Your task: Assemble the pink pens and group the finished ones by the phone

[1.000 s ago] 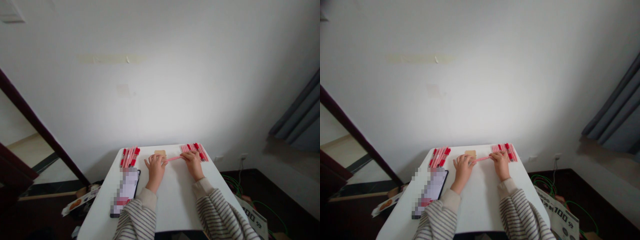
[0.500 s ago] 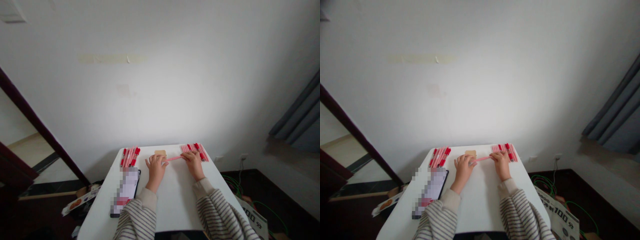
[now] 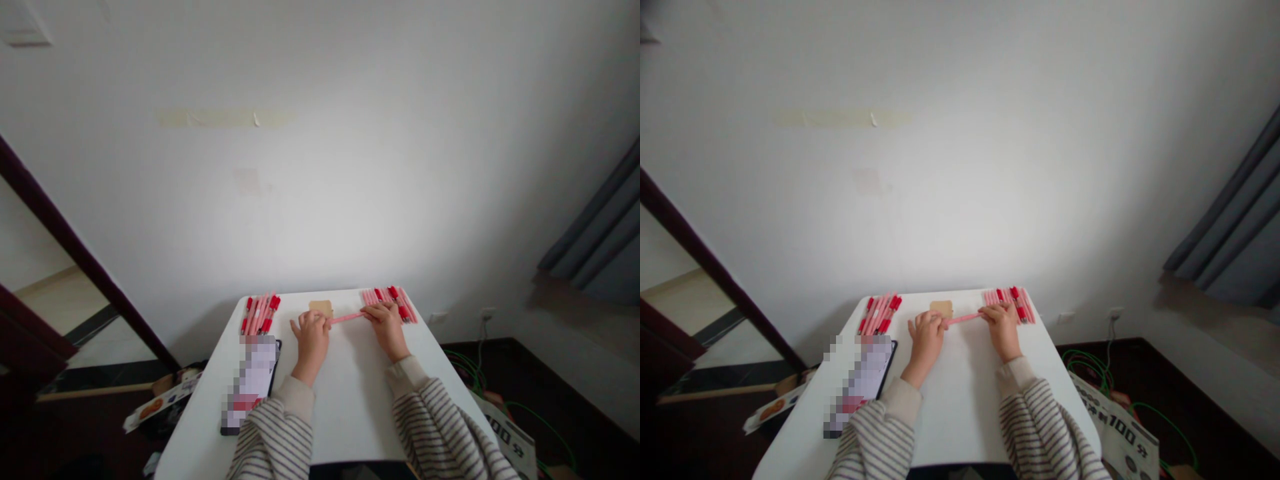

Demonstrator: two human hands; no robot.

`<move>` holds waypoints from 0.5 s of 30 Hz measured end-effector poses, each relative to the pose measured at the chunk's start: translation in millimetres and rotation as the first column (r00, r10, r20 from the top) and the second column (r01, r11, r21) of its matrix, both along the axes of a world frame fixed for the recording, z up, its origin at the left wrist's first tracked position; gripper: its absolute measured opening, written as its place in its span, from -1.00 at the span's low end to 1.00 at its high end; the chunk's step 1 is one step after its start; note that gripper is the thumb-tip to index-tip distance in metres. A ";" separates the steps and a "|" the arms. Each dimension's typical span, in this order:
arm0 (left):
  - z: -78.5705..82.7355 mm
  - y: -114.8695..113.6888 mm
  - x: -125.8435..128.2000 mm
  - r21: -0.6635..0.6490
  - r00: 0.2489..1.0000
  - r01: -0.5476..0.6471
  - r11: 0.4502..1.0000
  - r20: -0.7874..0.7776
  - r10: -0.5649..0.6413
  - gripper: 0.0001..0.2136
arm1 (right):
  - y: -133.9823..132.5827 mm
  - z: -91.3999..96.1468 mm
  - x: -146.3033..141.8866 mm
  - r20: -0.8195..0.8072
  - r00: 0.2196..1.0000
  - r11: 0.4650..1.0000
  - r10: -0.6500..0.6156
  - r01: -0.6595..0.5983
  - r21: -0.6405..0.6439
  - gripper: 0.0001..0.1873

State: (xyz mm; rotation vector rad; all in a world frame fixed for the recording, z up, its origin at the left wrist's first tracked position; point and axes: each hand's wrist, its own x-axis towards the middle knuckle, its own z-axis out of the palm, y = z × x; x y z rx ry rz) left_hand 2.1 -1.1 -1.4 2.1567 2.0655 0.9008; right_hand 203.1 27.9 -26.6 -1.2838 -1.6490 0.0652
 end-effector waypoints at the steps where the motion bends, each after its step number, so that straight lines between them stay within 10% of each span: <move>1: -0.3 0.2 -0.1 0.000 1.000 -0.005 1.000 -0.001 0.005 -0.74 | 0.0 0.1 0.1 0.001 1.000 1.000 0.003 -0.003 0.001 -0.66; 15: -0.2 1.3 -0.9 0.032 0.998 0.030 0.999 0.055 -0.032 -0.88 | 5.5 -7.9 4.6 0.005 1.000 1.000 -0.006 0.006 0.008 -0.61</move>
